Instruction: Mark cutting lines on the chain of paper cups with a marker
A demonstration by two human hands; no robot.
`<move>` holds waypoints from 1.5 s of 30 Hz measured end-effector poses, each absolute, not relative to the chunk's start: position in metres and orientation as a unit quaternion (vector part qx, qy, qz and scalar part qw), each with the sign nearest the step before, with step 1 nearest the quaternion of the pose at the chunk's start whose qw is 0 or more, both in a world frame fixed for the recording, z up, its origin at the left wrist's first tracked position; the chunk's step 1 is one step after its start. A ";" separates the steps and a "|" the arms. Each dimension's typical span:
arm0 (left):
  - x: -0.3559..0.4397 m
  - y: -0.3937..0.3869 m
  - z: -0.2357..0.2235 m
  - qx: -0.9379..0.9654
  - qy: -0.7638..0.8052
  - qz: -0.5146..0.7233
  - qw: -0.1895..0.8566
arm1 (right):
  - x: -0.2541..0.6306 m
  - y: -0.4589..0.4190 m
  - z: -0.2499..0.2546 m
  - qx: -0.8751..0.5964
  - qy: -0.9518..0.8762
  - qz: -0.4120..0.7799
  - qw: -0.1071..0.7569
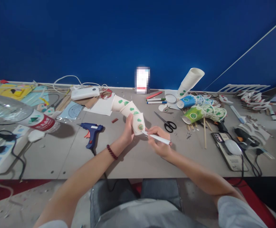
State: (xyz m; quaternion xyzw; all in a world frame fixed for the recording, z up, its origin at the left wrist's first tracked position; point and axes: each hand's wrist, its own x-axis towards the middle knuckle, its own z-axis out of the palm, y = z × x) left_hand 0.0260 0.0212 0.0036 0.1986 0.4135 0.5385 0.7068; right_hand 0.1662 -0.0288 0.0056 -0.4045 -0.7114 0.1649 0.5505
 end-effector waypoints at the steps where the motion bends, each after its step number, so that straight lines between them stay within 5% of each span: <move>1: 0.026 0.021 0.004 0.197 0.415 0.539 0.706 | 0.166 -0.029 0.006 -0.403 -0.712 0.164 0.551; 45: 0.026 0.019 0.010 0.202 0.410 0.539 0.708 | 0.166 -0.028 -0.002 -0.420 -0.676 0.221 0.564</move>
